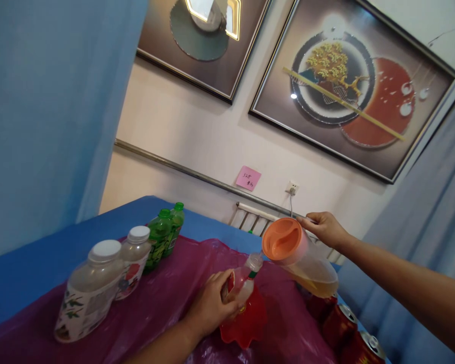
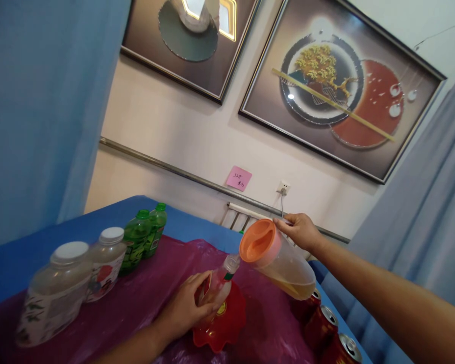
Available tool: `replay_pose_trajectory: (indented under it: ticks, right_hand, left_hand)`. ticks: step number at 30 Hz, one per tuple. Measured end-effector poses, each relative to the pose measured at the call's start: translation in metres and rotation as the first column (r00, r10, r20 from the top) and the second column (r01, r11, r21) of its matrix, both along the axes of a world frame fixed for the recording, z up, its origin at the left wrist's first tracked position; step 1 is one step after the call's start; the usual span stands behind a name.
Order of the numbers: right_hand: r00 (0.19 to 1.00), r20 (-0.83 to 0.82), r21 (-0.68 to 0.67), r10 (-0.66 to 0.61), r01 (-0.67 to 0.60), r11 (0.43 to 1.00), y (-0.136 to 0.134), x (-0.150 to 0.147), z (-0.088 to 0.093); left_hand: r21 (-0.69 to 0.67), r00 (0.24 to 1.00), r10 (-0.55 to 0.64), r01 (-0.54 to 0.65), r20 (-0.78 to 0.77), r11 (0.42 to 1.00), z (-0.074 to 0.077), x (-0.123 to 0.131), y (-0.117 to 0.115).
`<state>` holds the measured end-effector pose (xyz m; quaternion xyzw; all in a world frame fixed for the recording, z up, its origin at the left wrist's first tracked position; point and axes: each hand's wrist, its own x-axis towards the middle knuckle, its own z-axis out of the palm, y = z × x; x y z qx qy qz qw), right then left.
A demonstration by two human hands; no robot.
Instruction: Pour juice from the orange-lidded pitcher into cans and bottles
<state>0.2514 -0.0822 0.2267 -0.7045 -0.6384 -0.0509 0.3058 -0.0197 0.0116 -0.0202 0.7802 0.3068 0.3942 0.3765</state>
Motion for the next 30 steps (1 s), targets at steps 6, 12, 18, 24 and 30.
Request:
replay_pose_trajectory:
  ticks: [6, 12, 18, 24, 30]
  right_hand:
    - [1.000, 0.022, -0.005, -0.002, 0.003, 1.000, -0.0015, -0.0014, 0.0027]
    - [1.000, -0.004, -0.023, -0.015, 0.014, 1.000, -0.0024, -0.0029, 0.0012]
    - [1.000, -0.001, 0.002, -0.005, 0.005, 1.000, -0.0020, -0.0003, -0.0023]
    - [1.000, -0.030, 0.014, -0.003, 0.004, 1.000, -0.0043, -0.0035, -0.0013]
    - [0.999, -0.031, 0.021, -0.007, 0.007, 1.000, -0.0048, -0.0035, -0.0025]
  left_hand:
    - [0.000, 1.000, -0.003, 0.003, 0.003, 1.000, 0.0023, -0.0002, -0.0009]
    - [0.006, 1.000, -0.012, 0.012, 0.004, 1.000, 0.0032, -0.0009, -0.0009]
    - [0.045, 1.000, -0.023, 0.022, 0.008, 0.999, 0.0044, -0.0009, -0.0013]
    - [0.032, 0.999, -0.032, 0.032, 0.003, 0.999, 0.0062, -0.0010, -0.0013]
    - [0.027, 0.999, -0.030, 0.030, 0.010, 0.999, 0.0042, -0.0003, 0.0003]
